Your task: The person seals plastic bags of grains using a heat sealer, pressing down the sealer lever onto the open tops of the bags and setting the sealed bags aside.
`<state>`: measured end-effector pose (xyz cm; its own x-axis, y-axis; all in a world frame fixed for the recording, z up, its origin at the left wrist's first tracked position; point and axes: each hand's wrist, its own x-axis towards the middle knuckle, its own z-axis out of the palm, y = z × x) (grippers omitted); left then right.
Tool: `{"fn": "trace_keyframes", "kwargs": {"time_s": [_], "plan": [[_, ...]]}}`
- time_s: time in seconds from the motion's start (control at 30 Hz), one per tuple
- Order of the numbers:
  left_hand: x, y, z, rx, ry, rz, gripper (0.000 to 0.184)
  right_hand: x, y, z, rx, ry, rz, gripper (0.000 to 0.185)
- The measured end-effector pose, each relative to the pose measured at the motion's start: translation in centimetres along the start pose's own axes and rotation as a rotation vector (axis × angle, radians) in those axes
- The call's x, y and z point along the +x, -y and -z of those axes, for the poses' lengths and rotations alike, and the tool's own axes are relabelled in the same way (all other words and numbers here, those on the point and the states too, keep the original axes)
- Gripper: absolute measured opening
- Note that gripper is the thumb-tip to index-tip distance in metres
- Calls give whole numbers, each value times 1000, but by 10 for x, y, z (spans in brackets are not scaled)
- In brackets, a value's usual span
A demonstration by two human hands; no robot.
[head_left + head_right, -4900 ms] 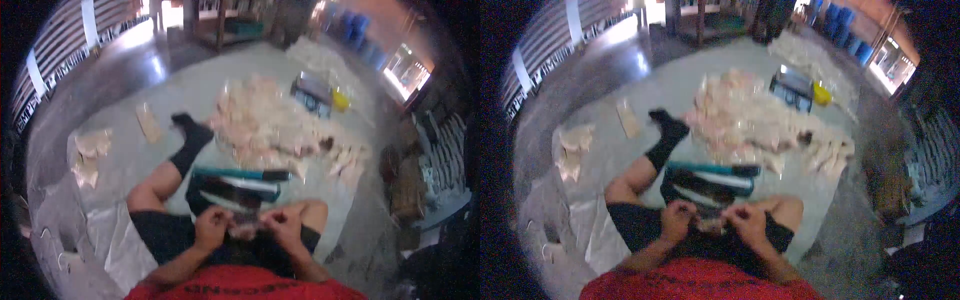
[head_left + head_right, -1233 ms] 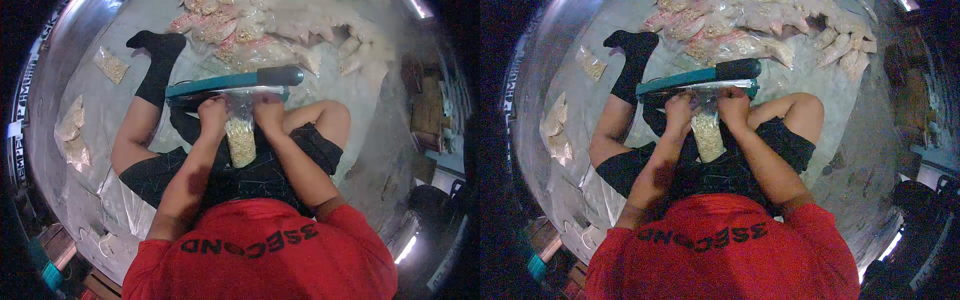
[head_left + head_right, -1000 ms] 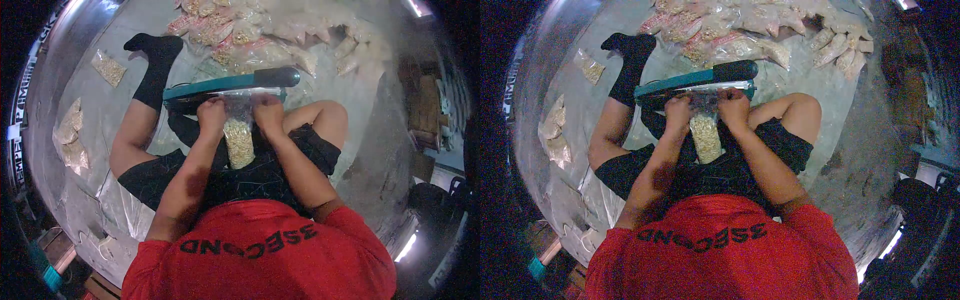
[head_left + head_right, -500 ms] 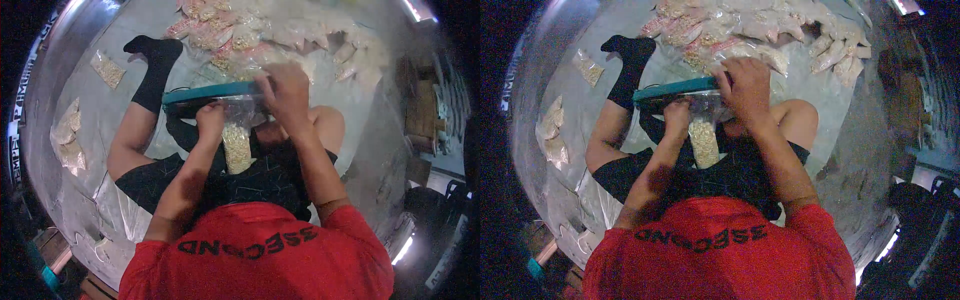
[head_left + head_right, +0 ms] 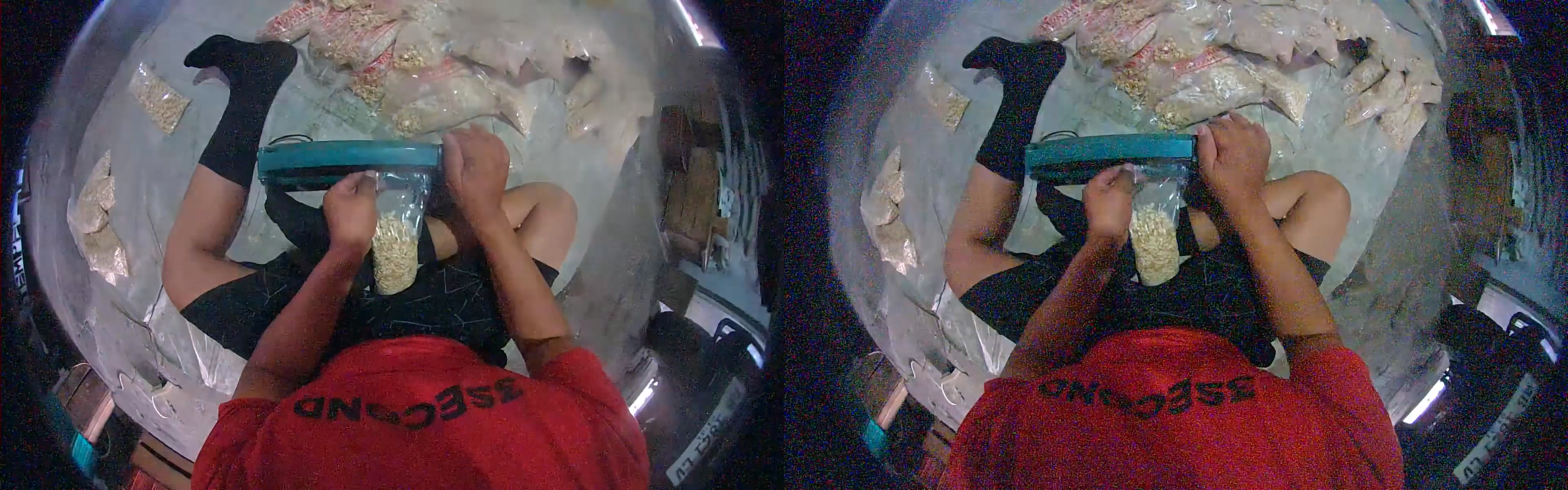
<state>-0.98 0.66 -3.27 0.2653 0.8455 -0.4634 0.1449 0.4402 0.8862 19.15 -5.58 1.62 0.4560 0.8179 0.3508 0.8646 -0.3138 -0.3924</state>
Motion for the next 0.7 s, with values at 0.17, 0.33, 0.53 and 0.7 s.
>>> {"fn": "trace_keyframes", "kwargs": {"time_s": [0.17, 0.33, 0.53, 0.7], "plan": [[-41, -28, 15, 376, 69, -18, 27, -6, -7, -11, -84, 24, 20, 27], [-50, -32, 2, -290, 141, 393, 25, -4, -5, -12, -47, 45, 3, 24], [-33, -26, 9, -327, 209, 408, 24, -4, -2, -13, -51, 103, -52, 26], [-25, -33, 13, -402, 202, 488, 24, -5, -4, -13, -37, 128, -47, 30]]}}
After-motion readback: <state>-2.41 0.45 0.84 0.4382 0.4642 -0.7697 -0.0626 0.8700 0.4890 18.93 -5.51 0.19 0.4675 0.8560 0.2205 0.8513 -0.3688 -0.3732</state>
